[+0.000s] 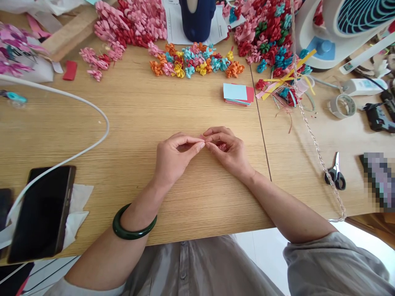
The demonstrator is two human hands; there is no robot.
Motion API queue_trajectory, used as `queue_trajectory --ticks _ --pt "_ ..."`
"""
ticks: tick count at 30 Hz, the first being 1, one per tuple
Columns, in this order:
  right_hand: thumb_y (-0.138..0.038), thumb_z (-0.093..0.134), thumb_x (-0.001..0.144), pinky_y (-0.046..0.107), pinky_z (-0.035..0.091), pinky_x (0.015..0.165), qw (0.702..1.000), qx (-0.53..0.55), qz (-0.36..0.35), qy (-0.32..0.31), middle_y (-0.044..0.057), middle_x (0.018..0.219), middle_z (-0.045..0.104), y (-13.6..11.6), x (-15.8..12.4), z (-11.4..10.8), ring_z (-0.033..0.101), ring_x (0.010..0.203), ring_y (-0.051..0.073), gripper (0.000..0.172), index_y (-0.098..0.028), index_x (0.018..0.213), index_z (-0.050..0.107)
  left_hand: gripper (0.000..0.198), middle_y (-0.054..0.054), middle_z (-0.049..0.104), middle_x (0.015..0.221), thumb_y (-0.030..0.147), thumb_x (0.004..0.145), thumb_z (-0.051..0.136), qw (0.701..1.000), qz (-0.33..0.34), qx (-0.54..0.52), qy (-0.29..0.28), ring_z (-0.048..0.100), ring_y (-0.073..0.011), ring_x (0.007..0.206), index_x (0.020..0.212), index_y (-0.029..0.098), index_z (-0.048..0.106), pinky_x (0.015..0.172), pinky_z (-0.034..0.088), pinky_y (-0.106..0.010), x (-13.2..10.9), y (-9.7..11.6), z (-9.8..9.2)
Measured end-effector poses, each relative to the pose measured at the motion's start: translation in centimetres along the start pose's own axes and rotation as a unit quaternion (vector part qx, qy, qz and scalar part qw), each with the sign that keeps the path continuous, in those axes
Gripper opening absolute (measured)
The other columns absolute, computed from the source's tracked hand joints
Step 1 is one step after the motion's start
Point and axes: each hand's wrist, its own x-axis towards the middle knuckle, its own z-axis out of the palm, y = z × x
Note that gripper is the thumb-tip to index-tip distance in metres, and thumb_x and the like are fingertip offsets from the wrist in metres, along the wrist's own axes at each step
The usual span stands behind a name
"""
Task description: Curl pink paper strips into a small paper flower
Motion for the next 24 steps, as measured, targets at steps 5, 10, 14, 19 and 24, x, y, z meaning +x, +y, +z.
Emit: queue_trajectory --ticks 5,10,14,19,24 --pt "-0.027 0.074 0.091 0.043 0.051 0.100 1.000 -0.022 -0.005 -0.004 0.005 0.116 0.076 0.16 0.06 0.07 0.066 0.110 0.022 0.006 -0.024 0.086 0.074 0.008 0.001 0.077 0.083 0.023 0.086 0.076 0.994 0.070 0.077 0.021 0.069 -0.0172 0.081 0.079 0.026 0.079 0.077 0.056 -0.032 0.00 0.14 -0.02" --pt "-0.023 0.075 0.089 0.043 0.050 0.103 0.999 -0.024 -0.026 0.001 0.005 0.114 0.077 0.36 0.03 0.26 0.067 0.108 0.021 0.005 -0.024 0.085 0.073 0.010 0.001 0.076 0.082 0.017 0.088 0.074 0.986 0.126 0.110 0.025 0.067 -0.0163 0.082 0.080 0.024 0.077 0.079 0.054 -0.031 -0.13 0.17 0.05" --pt "-0.024 0.072 0.091 0.042 0.050 0.101 1.000 -0.020 -0.002 0.002 0.006 0.114 0.077 0.21 0.06 0.21 0.067 0.109 0.021 0.007 -0.024 0.084 0.072 0.008 0.000 0.077 0.089 0.023 0.092 0.073 0.992 0.100 0.079 0.017 0.069 -0.0165 0.086 0.086 0.024 0.079 0.081 0.054 -0.030 -0.14 0.25 -0.01" --pt "-0.026 0.071 0.092 0.043 0.050 0.101 1.000 -0.008 0.004 0.004 0.006 0.114 0.077 0.27 0.13 0.13 0.068 0.108 0.021 0.010 -0.023 0.083 0.072 0.023 -0.002 0.079 0.092 0.034 0.100 0.065 0.997 0.064 0.037 -0.001 0.071 -0.0177 0.090 0.088 0.025 0.082 0.083 0.054 -0.031 0.11 0.15 -0.35" --pt "-0.027 0.073 0.091 0.043 0.050 0.102 1.000 -0.013 -0.006 0.004 0.006 0.113 0.077 0.48 0.08 0.17 0.067 0.108 0.021 0.009 -0.024 0.083 0.073 0.007 -0.001 0.079 0.089 0.027 0.091 0.076 0.993 0.086 0.078 -0.013 0.070 -0.0191 0.087 0.089 0.026 0.083 0.084 0.052 -0.034 0.21 -0.23 -0.31"
